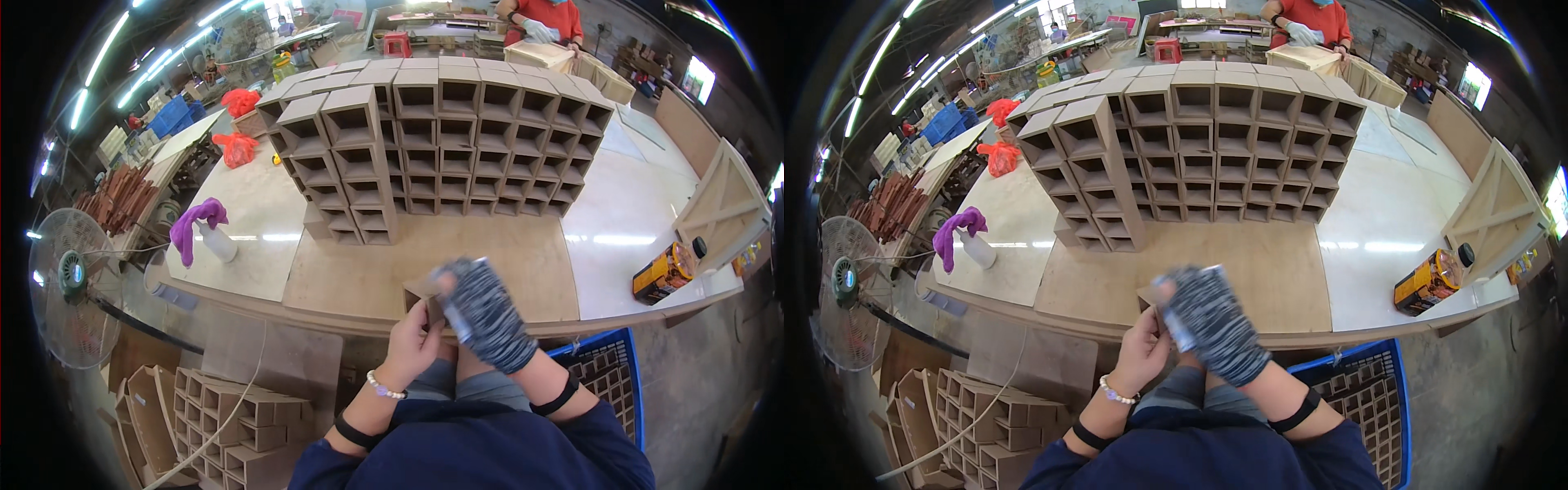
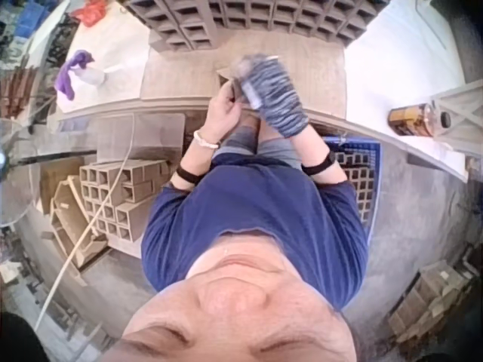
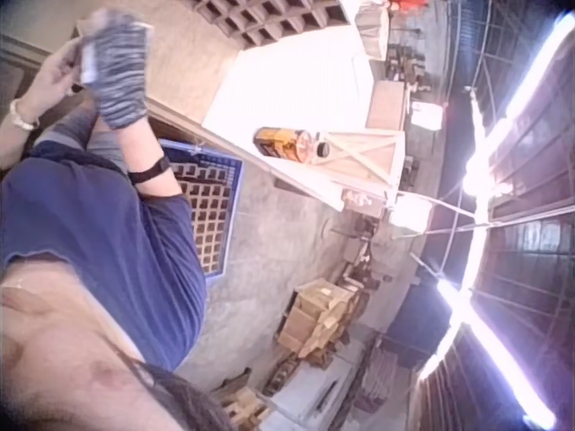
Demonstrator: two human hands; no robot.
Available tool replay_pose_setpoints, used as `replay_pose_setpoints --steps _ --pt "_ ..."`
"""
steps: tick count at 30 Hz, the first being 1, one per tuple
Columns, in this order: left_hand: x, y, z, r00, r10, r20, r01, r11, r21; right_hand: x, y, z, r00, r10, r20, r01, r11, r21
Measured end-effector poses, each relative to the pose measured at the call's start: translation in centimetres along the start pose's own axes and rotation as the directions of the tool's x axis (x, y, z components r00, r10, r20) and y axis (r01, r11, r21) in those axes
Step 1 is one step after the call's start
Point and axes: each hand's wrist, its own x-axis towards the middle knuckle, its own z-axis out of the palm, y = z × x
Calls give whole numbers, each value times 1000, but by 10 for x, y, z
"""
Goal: The recorder uses a piece of sandpaper to manually smooth the edges and surfaces of small, cubic wooden blocks at a workshop station.
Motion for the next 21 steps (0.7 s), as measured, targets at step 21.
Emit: replay_pose_setpoints --steps 21 --pt "-7 -22 19 971 218 -97 -175 929 327 -4 3 12 968 50 246 -39 998 -50"
